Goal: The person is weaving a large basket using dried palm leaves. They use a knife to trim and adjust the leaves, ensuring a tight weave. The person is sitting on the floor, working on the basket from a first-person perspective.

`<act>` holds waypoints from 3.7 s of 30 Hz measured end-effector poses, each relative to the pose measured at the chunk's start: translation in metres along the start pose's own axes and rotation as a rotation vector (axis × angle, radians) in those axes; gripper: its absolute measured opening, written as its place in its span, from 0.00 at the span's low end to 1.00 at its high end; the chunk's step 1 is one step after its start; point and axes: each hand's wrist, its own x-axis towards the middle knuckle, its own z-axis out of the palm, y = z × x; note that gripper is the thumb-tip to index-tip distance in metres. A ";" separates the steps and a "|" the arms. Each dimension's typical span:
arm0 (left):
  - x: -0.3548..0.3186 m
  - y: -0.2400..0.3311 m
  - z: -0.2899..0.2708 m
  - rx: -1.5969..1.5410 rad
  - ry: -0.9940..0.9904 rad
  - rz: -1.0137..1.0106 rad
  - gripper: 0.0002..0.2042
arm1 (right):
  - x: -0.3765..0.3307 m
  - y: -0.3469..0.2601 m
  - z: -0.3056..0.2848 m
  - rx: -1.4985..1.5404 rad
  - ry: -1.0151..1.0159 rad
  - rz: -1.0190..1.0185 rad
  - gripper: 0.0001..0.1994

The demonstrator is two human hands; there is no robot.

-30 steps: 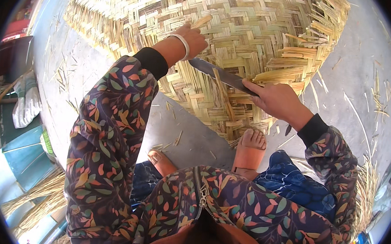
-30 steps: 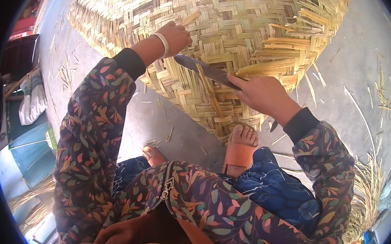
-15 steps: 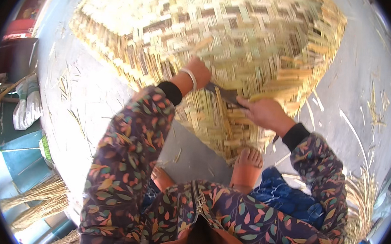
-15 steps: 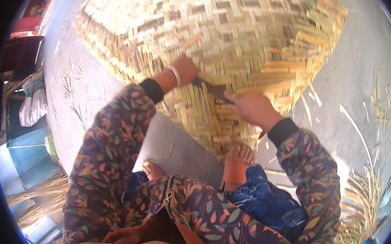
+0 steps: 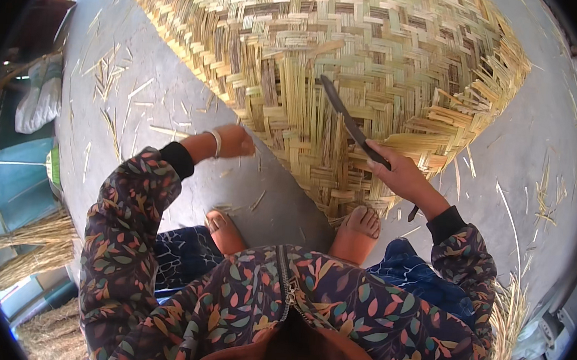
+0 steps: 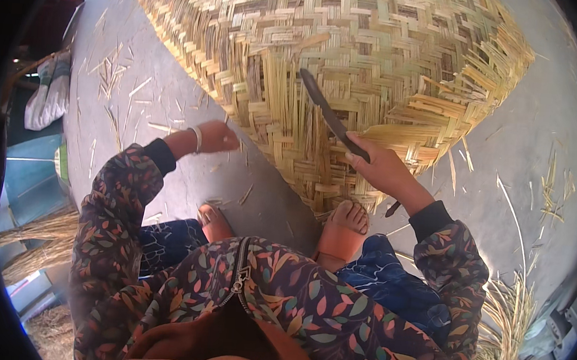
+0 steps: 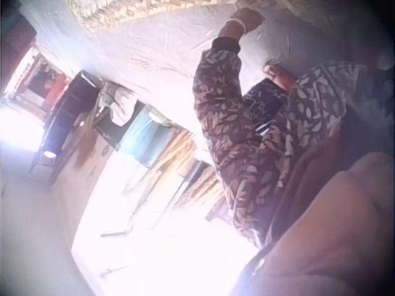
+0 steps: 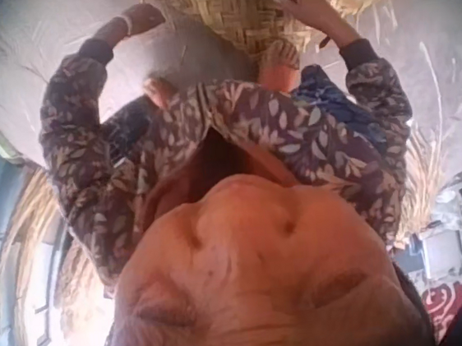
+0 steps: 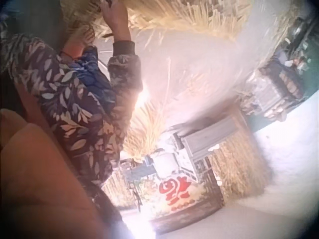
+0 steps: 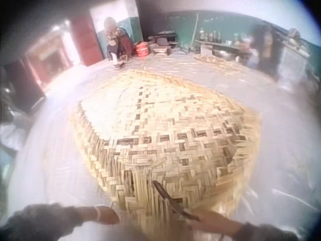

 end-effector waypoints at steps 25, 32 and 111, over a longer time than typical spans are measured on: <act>0.088 0.042 -0.041 -1.301 0.549 -0.207 0.08 | 0.005 -0.076 0.002 0.456 -0.210 0.088 0.30; 0.115 0.039 -0.008 -0.832 1.041 -0.268 0.10 | 0.034 -0.088 0.015 0.383 -0.389 0.163 0.28; 0.114 0.070 -0.029 -1.140 0.737 -0.239 0.14 | -0.007 -0.050 -0.004 0.123 -0.029 -0.057 0.29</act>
